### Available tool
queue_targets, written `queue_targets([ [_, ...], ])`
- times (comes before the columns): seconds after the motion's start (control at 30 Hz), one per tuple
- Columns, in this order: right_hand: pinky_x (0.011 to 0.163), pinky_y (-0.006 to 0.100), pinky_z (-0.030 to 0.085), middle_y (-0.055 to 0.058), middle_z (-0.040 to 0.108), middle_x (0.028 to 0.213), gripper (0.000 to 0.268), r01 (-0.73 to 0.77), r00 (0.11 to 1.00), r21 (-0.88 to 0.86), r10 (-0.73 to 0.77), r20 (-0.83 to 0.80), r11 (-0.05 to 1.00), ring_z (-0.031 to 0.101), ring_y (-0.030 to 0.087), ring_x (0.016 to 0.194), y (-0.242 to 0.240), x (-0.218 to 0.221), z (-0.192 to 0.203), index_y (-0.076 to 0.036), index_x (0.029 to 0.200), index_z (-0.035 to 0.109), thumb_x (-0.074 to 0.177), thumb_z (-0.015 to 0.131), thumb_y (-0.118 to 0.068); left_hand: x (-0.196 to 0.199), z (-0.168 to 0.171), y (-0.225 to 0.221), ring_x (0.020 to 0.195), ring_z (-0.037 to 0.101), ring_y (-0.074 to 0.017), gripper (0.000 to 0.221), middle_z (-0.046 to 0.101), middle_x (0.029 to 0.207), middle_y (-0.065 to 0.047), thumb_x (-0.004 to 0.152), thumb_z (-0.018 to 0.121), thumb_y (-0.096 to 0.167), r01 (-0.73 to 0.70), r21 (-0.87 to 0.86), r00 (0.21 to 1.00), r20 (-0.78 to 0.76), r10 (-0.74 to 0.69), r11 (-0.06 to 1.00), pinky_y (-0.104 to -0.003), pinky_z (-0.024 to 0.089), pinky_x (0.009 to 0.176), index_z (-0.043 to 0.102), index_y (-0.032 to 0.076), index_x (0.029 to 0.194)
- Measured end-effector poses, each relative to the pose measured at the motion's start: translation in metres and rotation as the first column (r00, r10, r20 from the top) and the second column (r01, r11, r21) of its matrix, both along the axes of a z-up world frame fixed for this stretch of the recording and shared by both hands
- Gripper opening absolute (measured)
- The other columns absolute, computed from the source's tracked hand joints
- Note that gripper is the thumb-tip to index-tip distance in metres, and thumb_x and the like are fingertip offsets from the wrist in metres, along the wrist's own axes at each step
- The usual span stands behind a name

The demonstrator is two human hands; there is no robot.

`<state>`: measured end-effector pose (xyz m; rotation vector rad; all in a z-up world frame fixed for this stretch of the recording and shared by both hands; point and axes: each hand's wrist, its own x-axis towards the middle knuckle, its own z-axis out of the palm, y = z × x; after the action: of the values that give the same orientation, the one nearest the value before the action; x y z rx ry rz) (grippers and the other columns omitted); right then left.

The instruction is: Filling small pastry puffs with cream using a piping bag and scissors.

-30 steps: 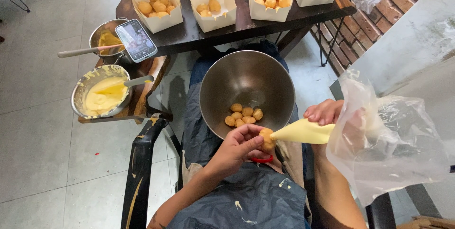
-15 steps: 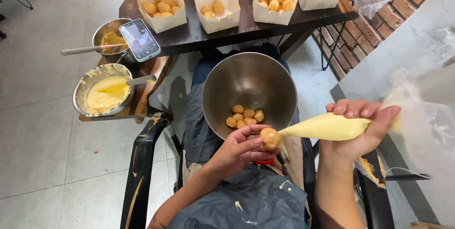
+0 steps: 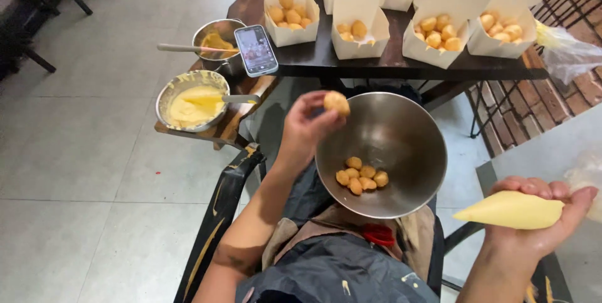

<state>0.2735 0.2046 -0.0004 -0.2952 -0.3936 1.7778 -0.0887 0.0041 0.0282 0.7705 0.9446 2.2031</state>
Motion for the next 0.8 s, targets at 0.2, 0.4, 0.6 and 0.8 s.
queue_targets([
  [0.2,0.081,0.030,0.051,-0.003,0.054,0.076,0.057,-0.115,0.993,-0.076,0.113,-0.023,0.990,0.053,0.014,0.072,0.011,-0.031,0.018,-0.012,0.080,0.050,0.122,0.053,-0.051,-0.089,-0.025,0.122,0.102,0.072,-0.0177,0.040,0.074,0.111,-0.008,0.092,0.079,0.015,-0.232,-0.210,0.939,-0.302,0.163,0.950,-0.032,0.061,0.087,0.065,-0.001,0.125],
  [0.4,0.078,0.033,0.050,-0.004,0.053,0.076,0.057,-0.091,0.996,-0.106,0.093,0.013,0.990,0.053,0.015,0.071,0.033,-0.053,0.011,-0.013,0.078,0.049,0.122,0.050,-0.050,-0.140,0.002,0.205,0.100,0.071,-0.0215,0.039,0.079,0.104,-0.003,0.084,0.080,0.033,-0.714,-0.286,0.495,-0.852,0.171,0.640,-0.043,0.054,0.085,0.073,0.016,0.118],
  [0.6,0.083,0.033,0.054,-0.004,0.050,0.075,0.062,-0.032,0.997,-0.264,0.049,0.056,0.964,0.055,0.013,0.074,0.042,-0.063,0.012,-0.015,0.075,0.049,0.122,0.053,-0.055,-0.164,-0.002,0.271,0.118,0.054,-0.0287,0.039,0.073,0.111,-0.002,0.083,0.077,0.035,-0.796,-0.346,0.312,-0.938,-0.154,0.496,-0.054,0.037,0.095,0.071,0.024,0.120],
  [0.8,0.081,0.031,0.053,-0.004,0.049,0.070,0.055,-0.015,1.000,-0.305,0.017,0.005,0.952,0.050,0.012,0.072,0.042,-0.040,0.004,-0.014,0.076,0.049,0.115,0.051,-0.052,-0.091,0.063,0.204,0.112,0.057,-0.0318,0.045,0.068,0.118,-0.007,0.081,0.076,0.018,-0.714,0.103,0.070,-0.974,0.216,0.693,-0.049,0.045,0.094,0.066,0.018,0.125],
])
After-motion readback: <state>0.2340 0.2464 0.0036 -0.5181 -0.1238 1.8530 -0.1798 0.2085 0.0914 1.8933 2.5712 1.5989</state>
